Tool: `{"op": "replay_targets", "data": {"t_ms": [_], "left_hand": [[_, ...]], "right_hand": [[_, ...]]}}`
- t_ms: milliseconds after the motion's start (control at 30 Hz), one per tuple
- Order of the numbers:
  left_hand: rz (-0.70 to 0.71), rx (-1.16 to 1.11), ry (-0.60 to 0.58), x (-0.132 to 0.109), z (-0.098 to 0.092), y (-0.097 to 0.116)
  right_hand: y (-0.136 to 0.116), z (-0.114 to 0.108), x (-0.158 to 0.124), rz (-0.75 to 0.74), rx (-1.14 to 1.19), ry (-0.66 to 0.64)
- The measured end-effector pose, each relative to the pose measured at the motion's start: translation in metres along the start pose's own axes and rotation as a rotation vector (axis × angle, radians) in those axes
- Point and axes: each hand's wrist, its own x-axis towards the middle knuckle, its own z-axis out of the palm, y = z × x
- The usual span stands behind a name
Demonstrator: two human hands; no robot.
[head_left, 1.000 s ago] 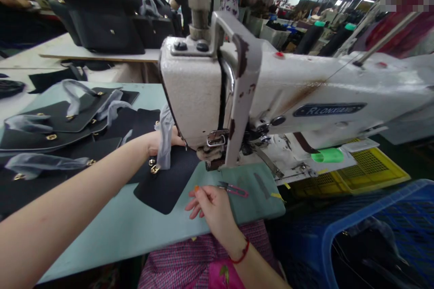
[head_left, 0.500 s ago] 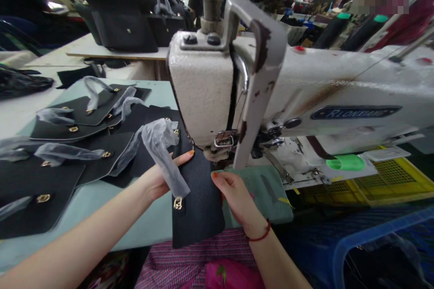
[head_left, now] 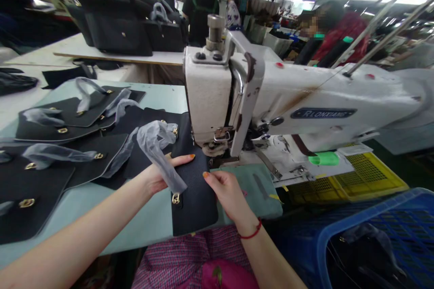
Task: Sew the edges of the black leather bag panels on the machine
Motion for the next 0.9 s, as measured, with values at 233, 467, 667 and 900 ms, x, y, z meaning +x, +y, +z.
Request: {"op": "replay_targets", "data": {"t_ms": [233, 467, 667, 900], "left_hand": [[0.022, 0.008, 0.008, -0.001, 0.001, 0.001], [0.051, -0.008, -0.014, 0.002, 0.000, 0.005], [0.066, 0.012, -0.061, 0.007, -0.002, 0.008], [0.052, 0.012, -0.066, 0.012, -0.007, 0.008]], "right_hand": [[-0.004, 0.000, 0.000, -0.028, -0.031, 0.005], [-0.006, 0.000, 0.007, -0.042, -0.106, 0.038], [-0.006, 0.001, 0.012, -0.063, -0.102, 0.041], [-0.008, 0.001, 0.011, -0.068, -0.122, 0.048]]}}
